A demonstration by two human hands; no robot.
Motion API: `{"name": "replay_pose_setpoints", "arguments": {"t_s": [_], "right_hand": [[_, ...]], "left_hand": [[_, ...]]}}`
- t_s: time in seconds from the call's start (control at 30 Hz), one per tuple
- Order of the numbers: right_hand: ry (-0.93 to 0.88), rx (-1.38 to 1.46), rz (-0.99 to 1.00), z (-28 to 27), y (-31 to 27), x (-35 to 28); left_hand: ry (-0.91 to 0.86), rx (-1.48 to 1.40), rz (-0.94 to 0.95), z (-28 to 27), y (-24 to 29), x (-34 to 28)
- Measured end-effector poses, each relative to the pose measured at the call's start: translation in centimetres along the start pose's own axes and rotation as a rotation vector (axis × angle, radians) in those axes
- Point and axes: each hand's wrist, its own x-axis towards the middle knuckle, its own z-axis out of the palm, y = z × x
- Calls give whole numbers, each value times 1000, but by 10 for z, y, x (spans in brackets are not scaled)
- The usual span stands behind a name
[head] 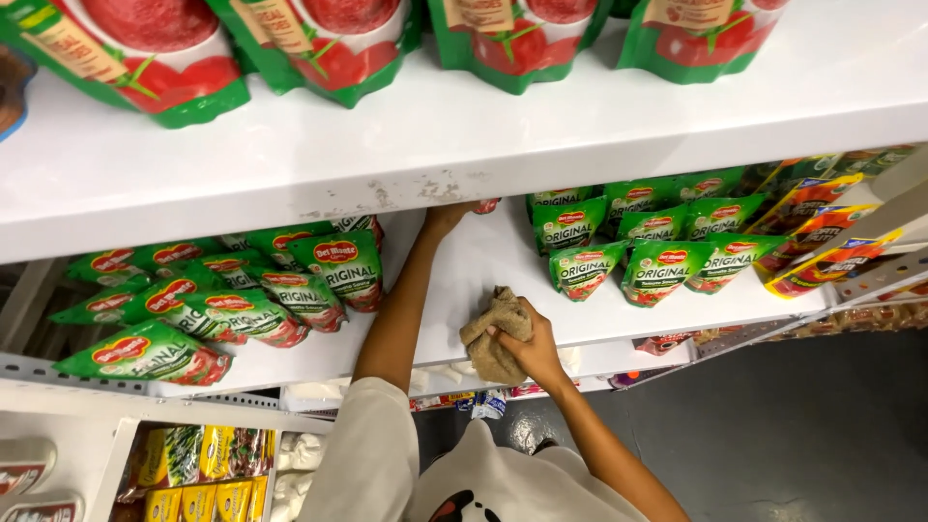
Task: The recorder is wiping down tomato sauce pouches on a grocery store shelf with a cloth.
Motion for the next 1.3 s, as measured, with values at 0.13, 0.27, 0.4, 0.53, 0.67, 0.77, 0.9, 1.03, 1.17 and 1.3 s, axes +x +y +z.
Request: {"name": "replay_pose_setpoints", "arguments": {"t_s": [0.13,0.27,0.4,0.53,0.67,0.77,0.9,1.03,1.17,1.3], "right_hand": [[-2,29,23,3,-1,-1],[22,63,99,3,8,1],[39,76,232,13,-16,6],[-42,65,218,58,-39,27],[-139,80,94,121,-62,52],[-159,92,37,159,-52,64],[-34,39,-103,175,-34,64],[102,-13,-155,151,-54,27],[235,82,-121,104,-47,5],[285,368,-57,70,-71,-7]], "left_hand": [[138,22,45,15,-1,-57],[181,-116,34,5,84,-214],[186,-235,-36,-15,152,-316],[300,-311,-22,-54,137,-359],[394,-329,-19,-84,135,-379],[427,-326,-14,-97,144,-395],[449,-273,-26,-110,152,-410],[455,-163,-24,-114,162,-411],[451,-112,194,-104,178,-397],[91,-496,204,-76,137,-352]]}}
